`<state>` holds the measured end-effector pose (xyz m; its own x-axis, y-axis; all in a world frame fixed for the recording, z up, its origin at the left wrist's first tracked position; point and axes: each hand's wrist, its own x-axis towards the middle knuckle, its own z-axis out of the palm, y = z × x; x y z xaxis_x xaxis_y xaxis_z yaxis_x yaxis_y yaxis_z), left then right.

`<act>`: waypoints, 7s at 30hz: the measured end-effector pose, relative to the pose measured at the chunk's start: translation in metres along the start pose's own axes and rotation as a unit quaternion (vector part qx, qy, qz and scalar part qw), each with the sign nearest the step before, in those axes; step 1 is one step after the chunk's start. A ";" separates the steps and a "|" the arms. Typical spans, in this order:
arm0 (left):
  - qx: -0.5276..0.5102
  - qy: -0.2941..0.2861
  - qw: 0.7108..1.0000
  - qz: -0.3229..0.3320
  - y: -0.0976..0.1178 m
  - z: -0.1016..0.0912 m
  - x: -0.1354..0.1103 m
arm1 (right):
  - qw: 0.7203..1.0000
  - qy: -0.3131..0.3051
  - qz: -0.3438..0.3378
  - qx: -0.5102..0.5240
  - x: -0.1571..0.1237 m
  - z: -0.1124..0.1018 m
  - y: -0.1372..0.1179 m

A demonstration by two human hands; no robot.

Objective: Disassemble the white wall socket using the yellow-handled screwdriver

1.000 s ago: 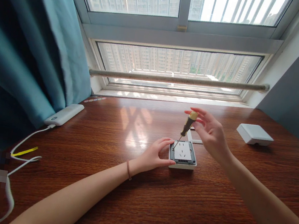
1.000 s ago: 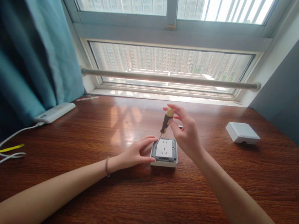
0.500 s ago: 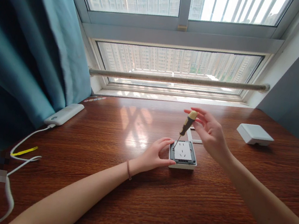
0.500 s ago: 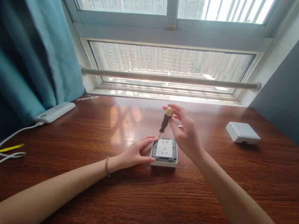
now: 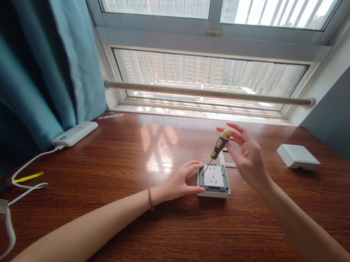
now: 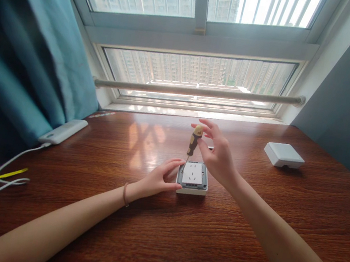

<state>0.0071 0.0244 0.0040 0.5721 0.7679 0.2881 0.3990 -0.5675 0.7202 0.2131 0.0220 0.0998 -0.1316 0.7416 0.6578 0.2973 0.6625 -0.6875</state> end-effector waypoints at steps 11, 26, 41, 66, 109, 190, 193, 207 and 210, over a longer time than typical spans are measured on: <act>-0.006 0.006 1.000 0.001 0.001 0.000 0.000 | 0.997 0.064 0.011 -0.044 0.002 -0.001 0.001; -0.011 0.006 1.000 -0.004 0.001 0.000 0.000 | 0.998 0.054 0.045 -0.005 0.003 -0.001 0.004; -0.011 0.006 1.000 -0.003 0.001 0.000 0.000 | 0.996 0.068 0.051 0.033 0.003 -0.001 0.007; -0.001 -0.002 1.000 -0.006 0.001 -0.001 0.000 | 0.990 0.017 0.066 0.126 0.002 0.002 -0.007; 0.006 -0.002 1.000 -0.003 0.000 0.000 0.000 | 0.995 0.073 0.069 0.016 0.002 0.003 0.008; -0.002 0.115 0.991 0.074 0.006 -0.003 -0.004 | 0.943 -0.259 0.207 -0.038 -0.010 0.025 0.004; -0.005 0.125 0.988 0.091 0.010 -0.003 -0.006 | 0.947 -0.246 0.204 -0.024 -0.014 0.028 -0.002; -0.004 0.144 0.981 0.132 0.010 -0.001 -0.009 | 0.968 -0.195 0.141 -0.069 -0.025 0.037 -0.002; 0.026 0.124 0.985 0.114 0.010 -0.001 -0.009 | 0.971 -0.163 0.143 -0.101 -0.016 0.027 -0.002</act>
<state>0.0056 0.0120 0.0091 0.4607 0.6636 0.5894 0.3195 -0.7435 0.5874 0.1890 0.0117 0.0820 -0.2989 0.9079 0.2939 0.5411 0.4149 -0.7314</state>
